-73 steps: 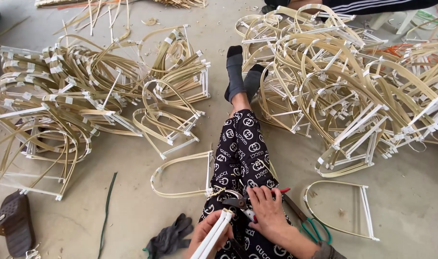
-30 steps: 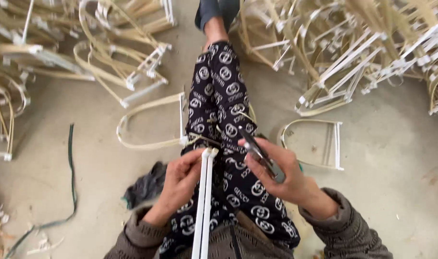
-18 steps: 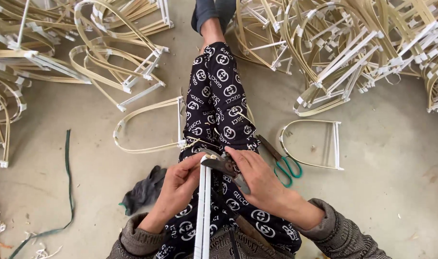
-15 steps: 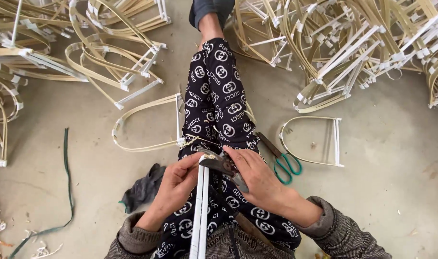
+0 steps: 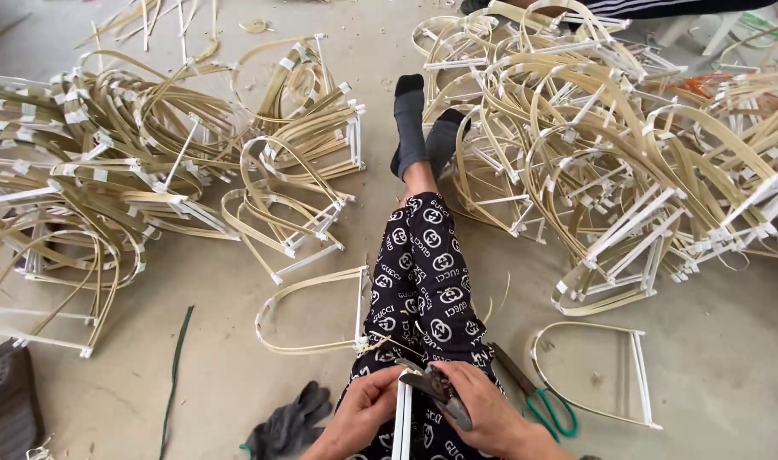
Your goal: Trimming and adjusting bamboo furniture components using hand cutters on a workshop floor.
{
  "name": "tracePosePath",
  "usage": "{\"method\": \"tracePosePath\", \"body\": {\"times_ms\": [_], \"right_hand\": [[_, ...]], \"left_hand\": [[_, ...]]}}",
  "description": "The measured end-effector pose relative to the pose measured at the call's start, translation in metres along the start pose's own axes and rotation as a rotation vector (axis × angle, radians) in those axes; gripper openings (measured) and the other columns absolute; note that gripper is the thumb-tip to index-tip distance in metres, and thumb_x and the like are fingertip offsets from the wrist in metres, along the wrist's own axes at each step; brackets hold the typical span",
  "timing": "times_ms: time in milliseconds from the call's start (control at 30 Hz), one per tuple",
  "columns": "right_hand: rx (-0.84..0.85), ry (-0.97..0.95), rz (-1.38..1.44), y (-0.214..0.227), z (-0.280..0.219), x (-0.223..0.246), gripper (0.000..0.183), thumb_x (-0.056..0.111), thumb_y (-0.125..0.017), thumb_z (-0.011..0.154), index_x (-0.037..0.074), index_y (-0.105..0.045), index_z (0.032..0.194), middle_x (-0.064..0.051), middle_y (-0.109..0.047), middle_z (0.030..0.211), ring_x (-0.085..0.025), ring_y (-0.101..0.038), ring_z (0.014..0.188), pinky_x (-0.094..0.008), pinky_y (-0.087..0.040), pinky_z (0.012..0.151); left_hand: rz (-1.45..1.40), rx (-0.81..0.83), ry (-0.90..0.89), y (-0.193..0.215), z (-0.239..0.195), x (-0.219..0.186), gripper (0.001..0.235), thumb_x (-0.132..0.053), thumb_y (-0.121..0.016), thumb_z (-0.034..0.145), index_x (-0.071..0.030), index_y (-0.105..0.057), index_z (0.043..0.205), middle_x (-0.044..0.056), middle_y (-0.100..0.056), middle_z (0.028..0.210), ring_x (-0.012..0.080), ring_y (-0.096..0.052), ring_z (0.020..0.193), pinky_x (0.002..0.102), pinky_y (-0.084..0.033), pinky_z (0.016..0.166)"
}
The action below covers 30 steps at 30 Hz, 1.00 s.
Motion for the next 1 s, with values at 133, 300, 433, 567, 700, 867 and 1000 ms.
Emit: {"method": "tracePosePath", "body": {"times_ms": [133,300,433,567,700,867,1000], "right_hand": [[-0.032,0.027,-0.067,-0.004,0.007,-0.022,0.056,0.007,-0.072,0.074,0.0,-0.052,0.127,-0.022,-0.064,0.116,-0.041,-0.061,0.108,-0.046,-0.049,0.093],[-0.042,-0.26,0.0,-0.018,0.019,-0.056,0.022,0.016,-0.069,0.091,0.007,-0.06,0.109,-0.011,-0.071,0.079,-0.029,-0.072,0.076,-0.036,-0.054,0.066],[-0.195,-0.253,0.193,-0.003,0.029,-0.056,0.02,0.018,-0.071,0.095,0.005,-0.063,0.109,-0.007,-0.071,0.08,-0.021,-0.067,0.072,-0.033,-0.053,0.063],[-0.086,-0.367,0.705,0.01,0.028,-0.024,0.031,0.019,-0.072,0.093,0.005,-0.065,0.12,-0.002,-0.066,0.089,-0.011,-0.059,0.078,-0.029,-0.051,0.071],[0.008,-0.376,1.081,0.0,0.039,0.021,0.049,0.016,-0.074,0.084,0.01,-0.061,0.13,0.0,-0.071,0.101,-0.009,-0.067,0.092,-0.027,-0.056,0.086],[-0.172,-0.462,1.093,-0.049,0.043,-0.004,0.041,0.016,-0.077,0.087,0.001,-0.065,0.123,-0.006,-0.072,0.099,-0.013,-0.066,0.091,-0.031,-0.054,0.086],[-0.286,-0.64,1.132,-0.069,0.037,-0.016,0.037,0.016,-0.077,0.085,-0.003,-0.07,0.116,-0.012,-0.078,0.101,-0.017,-0.072,0.094,-0.033,-0.056,0.09]], "left_hand": [[-0.022,0.0,0.003,-0.001,0.006,-0.002,0.027,-0.008,-0.056,0.104,0.001,-0.068,0.127,-0.009,-0.06,0.084,-0.0004,-0.048,0.07,0.017,-0.04,0.062],[0.12,0.089,-0.106,-0.014,0.007,0.005,0.027,-0.003,-0.057,0.105,0.002,-0.068,0.13,-0.005,-0.068,0.103,0.0017,-0.058,0.093,0.019,-0.05,0.083],[0.169,-0.051,-0.152,0.047,0.01,-0.016,0.033,0.0,-0.057,0.098,-0.003,-0.067,0.128,-0.004,-0.071,0.105,0.0044,-0.063,0.093,0.021,-0.054,0.082],[0.28,-0.676,-0.312,0.114,-0.013,-0.057,0.03,-0.003,-0.054,0.101,-0.003,-0.068,0.127,0.005,-0.072,0.087,0.0092,-0.058,0.067,0.025,-0.049,0.056],[0.358,-0.832,-0.427,0.073,-0.045,-0.131,0.043,-0.006,-0.054,0.101,-0.008,-0.059,0.143,0.004,-0.066,0.084,0.0078,-0.055,0.062,0.023,-0.045,0.052],[0.262,-0.662,-0.504,0.058,-0.068,-0.126,0.049,-0.006,-0.057,0.098,-0.002,-0.055,0.147,0.006,-0.067,0.088,0.0103,-0.057,0.066,0.025,-0.047,0.058],[-0.134,-0.046,-0.394,0.055,-0.077,-0.106,0.056,-0.018,-0.059,0.099,0.006,-0.051,0.149,0.016,-0.073,0.101,0.0216,-0.069,0.086,0.035,-0.055,0.081]]}}
Point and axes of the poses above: each hand's wrist, its own z-axis towards the middle knuckle, its own y-axis out of the back of the hand, x = y × z, the point moved 3 cm from there along z, towards the middle knuckle
